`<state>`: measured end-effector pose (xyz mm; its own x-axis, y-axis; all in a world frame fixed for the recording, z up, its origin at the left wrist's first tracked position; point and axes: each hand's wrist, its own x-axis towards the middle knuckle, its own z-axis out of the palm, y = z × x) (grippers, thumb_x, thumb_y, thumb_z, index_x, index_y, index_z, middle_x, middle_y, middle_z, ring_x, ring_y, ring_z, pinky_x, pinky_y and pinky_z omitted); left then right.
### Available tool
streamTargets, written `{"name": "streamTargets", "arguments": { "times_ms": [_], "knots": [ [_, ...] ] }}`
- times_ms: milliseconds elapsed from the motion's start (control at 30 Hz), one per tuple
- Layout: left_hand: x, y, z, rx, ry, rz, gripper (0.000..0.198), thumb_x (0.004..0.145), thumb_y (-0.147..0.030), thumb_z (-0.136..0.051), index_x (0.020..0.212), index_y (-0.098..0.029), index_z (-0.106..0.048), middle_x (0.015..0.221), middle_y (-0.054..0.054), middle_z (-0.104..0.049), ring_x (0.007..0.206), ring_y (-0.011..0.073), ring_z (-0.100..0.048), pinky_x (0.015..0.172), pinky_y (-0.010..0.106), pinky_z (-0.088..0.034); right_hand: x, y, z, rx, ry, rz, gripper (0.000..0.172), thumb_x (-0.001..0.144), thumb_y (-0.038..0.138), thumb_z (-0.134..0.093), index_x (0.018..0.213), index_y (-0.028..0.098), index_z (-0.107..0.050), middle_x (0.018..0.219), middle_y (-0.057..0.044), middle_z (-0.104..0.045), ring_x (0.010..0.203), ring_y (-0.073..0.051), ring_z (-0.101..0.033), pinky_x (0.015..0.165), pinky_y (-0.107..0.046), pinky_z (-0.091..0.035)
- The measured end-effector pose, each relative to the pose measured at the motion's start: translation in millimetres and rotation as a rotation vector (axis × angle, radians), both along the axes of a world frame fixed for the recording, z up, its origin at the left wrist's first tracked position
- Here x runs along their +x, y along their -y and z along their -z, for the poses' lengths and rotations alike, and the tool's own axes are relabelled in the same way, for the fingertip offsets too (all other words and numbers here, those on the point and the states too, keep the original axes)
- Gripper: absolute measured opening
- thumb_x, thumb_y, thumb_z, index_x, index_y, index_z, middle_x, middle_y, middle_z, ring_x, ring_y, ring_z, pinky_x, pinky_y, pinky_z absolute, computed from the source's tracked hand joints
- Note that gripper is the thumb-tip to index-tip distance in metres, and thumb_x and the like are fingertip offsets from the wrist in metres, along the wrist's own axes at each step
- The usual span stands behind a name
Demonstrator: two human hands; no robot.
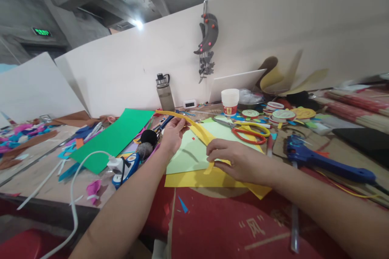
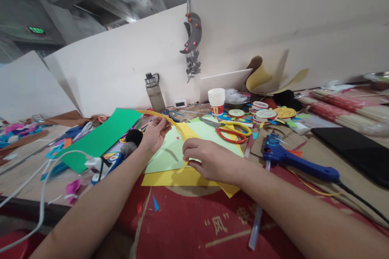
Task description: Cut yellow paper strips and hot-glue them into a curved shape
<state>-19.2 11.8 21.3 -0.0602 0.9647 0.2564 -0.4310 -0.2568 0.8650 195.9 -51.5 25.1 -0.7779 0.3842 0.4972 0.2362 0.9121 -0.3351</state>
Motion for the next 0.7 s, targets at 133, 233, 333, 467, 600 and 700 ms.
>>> {"name": "streamTargets", "arguments": {
  "times_ms": [133, 233, 333, 467, 600, 700],
  "knots": [
    [1, 1, -0.4, -0.012, -0.027, 0.033, 0.018, 0.068, -0.026, -0.075, 0.074, -0.015, -0.062, 0.068, -0.001, -0.062, 0.063, 0.0077, -0.056, 0.063, 0.021, -0.043, 0, 3, -2.8, -0.048, 0.02, -0.054, 0.017, 0.083, 0.01, -0.052, 0.089, 0.018, -0.066, 0.099, -0.008, -0.061, 0.089, -0.015, -0.058, 0.079, -0.027, -0.047],
    [1, 4, -0.5, -0.01, -0.111, 0.044, 0.021, 0.067, -0.029, -0.075, 0.075, -0.014, -0.062, 0.066, 0.0, -0.061, 0.061, 0.0078, -0.055, 0.061, 0.021, -0.042, -2, 5, -3.8, -0.105, -0.007, -0.071, 0.021, 0.085, 0.013, -0.052, 0.099, 0.019, -0.066, 0.1, -0.008, -0.062, 0.09, -0.014, -0.059, 0.082, -0.027, -0.047],
    [1, 6, -0.1, -0.053, -0.221, -0.004, 0.025, 0.066, -0.032, -0.075, 0.074, -0.013, -0.061, 0.063, 0.0, -0.061, 0.057, 0.0081, -0.055, 0.06, 0.022, -0.043, -3, 2, -1.8, -0.133, -0.079, 0.018, 0.028, 0.086, 0.016, -0.052, 0.111, 0.022, -0.063, 0.105, -0.008, -0.062, 0.09, -0.015, -0.06, 0.081, -0.028, -0.049],
    [1, 4, 3.0, -0.1, -0.347, -0.094, 0.026, 0.064, -0.034, -0.074, 0.07, -0.013, -0.06, 0.061, 0.001, -0.061, 0.055, 0.0093, -0.055, 0.059, 0.024, -0.044, -1, -7, 2.1, -0.153, -0.149, 0.146, 0.022, 0.088, 0.022, -0.052, 0.106, 0.021, -0.063, 0.103, -0.008, -0.062, 0.073, -0.012, -0.061, 0.068, -0.026, -0.051],
    [1, -1, 11.6, -0.092, -0.41, -0.12, 0.023, 0.066, -0.033, -0.071, 0.07, -0.013, -0.059, 0.06, 0.002, -0.061, 0.055, 0.01, -0.056, 0.058, 0.025, -0.044, 2, -15, 2.2, -0.148, -0.175, 0.218, 0.017, 0.086, 0.022, -0.053, 0.098, 0.02, -0.064, 0.093, -0.006, -0.063, 0.068, -0.011, -0.06, 0.064, -0.026, -0.05],
    [-1, -4, 20.5, -0.073, -0.412, -0.146, 0.022, 0.067, -0.034, -0.07, 0.07, -0.014, -0.06, 0.06, 0.001, -0.061, 0.056, 0.0101, -0.056, 0.058, 0.024, -0.044, 1, -17, -0.7, -0.162, -0.158, 0.223, 0.017, 0.086, 0.022, -0.053, 0.098, 0.02, -0.064, 0.095, -0.006, -0.064, 0.07, -0.012, -0.061, 0.067, -0.027, -0.05]
  ]
}}
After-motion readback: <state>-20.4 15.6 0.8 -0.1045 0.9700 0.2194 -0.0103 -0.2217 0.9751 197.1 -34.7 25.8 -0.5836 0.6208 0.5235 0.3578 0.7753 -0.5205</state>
